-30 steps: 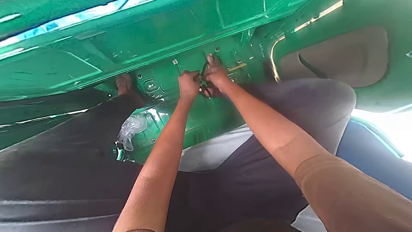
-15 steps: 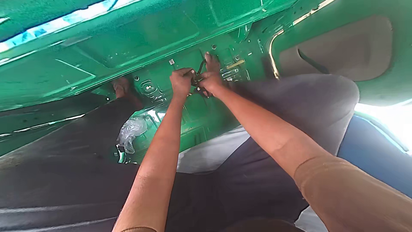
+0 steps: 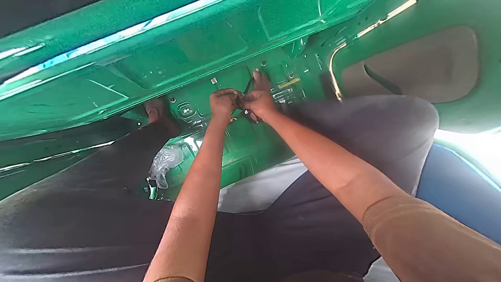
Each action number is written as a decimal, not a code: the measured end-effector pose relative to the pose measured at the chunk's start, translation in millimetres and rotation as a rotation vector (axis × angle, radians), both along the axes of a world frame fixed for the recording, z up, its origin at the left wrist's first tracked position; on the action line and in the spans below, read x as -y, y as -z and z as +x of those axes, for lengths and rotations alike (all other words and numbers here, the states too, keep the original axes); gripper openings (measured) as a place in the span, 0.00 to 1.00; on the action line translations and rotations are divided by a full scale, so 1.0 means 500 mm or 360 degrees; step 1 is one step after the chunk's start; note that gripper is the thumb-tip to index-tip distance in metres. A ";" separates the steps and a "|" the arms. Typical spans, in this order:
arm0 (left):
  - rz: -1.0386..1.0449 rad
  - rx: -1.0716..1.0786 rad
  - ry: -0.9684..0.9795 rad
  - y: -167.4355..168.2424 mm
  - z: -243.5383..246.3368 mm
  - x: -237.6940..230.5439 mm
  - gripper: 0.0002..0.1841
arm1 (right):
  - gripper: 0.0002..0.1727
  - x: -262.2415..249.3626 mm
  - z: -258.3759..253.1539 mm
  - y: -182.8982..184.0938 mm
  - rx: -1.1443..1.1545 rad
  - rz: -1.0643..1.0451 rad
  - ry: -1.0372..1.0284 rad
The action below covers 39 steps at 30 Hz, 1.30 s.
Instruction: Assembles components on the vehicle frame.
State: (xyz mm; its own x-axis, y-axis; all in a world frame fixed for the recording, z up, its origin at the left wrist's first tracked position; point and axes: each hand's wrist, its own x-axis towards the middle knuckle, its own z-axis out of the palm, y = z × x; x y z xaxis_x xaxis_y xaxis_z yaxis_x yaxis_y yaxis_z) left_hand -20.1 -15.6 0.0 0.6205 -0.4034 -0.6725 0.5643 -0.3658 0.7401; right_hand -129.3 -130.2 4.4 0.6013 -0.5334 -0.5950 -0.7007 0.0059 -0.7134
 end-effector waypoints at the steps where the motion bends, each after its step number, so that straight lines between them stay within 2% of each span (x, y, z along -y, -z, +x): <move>1: -0.0011 -0.0063 -0.0045 -0.001 -0.001 0.000 0.08 | 0.16 0.000 0.001 -0.003 0.0002 -0.0034 -0.0013; 4: -0.0027 -0.0210 -0.0085 -0.005 0.000 -0.008 0.09 | 0.19 -0.003 0.005 -0.003 0.0010 -0.0096 -0.0101; 6: -0.0052 -0.0277 -0.0035 -0.008 0.006 -0.016 0.12 | 0.18 -0.004 0.005 -0.001 0.0054 -0.0189 -0.0191; 10: -0.0060 -0.0344 -0.0026 -0.009 0.013 -0.011 0.13 | 0.15 -0.005 0.002 -0.044 0.0056 -0.0339 -0.0383; 14: 0.0161 -0.0118 0.0194 -0.020 0.007 -0.016 0.14 | 0.13 -0.013 0.000 -0.050 -0.0123 -0.0585 -0.0712; 16: 0.0268 0.0000 0.0382 -0.027 -0.009 -0.005 0.17 | 0.15 0.002 -0.011 -0.106 -0.0189 -0.0534 -0.0843; 18: 0.0220 0.0054 0.0519 -0.027 -0.027 -0.006 0.19 | 0.17 0.009 -0.019 -0.183 -0.0234 -0.0404 -0.0892; 22: -0.0049 0.0019 0.0507 -0.041 -0.052 0.006 0.18 | 0.21 0.008 -0.028 -0.254 -0.0129 -0.0130 -0.0703; 24: -0.0120 -0.0082 0.0544 -0.057 -0.070 0.009 0.18 | 0.17 0.001 -0.042 -0.248 -0.0163 -0.0053 -0.0675; 27: -0.0190 -0.0242 0.0424 -0.035 -0.067 -0.009 0.20 | 0.14 -0.028 -0.045 -0.208 -0.0168 -0.0163 -0.0638; 29: -0.0343 -0.0239 0.0451 -0.049 -0.078 -0.018 0.21 | 0.19 -0.052 -0.036 -0.202 -0.0180 -0.0149 -0.0555; 32: -0.0593 -0.0514 0.0407 -0.082 -0.081 -0.010 0.25 | 0.28 -0.065 -0.018 -0.228 -0.0256 0.0087 -0.0370; 34: -0.0710 -0.0572 0.0225 -0.043 -0.065 -0.025 0.28 | 0.27 -0.049 -0.033 -0.246 -0.0146 0.0129 -0.0387; 35: -0.0778 -0.0548 0.0132 -0.010 -0.055 -0.035 0.28 | 0.23 -0.045 -0.024 -0.215 -0.0036 -0.0010 -0.0402; 37: -0.0894 -0.0504 0.0022 0.007 -0.051 -0.038 0.33 | 0.23 -0.032 0.003 -0.175 0.0119 -0.0123 -0.0466; 39: -0.0956 -0.0568 -0.0062 -0.032 -0.081 -0.032 0.38 | 0.27 -0.024 0.014 -0.158 0.0124 -0.0129 -0.0459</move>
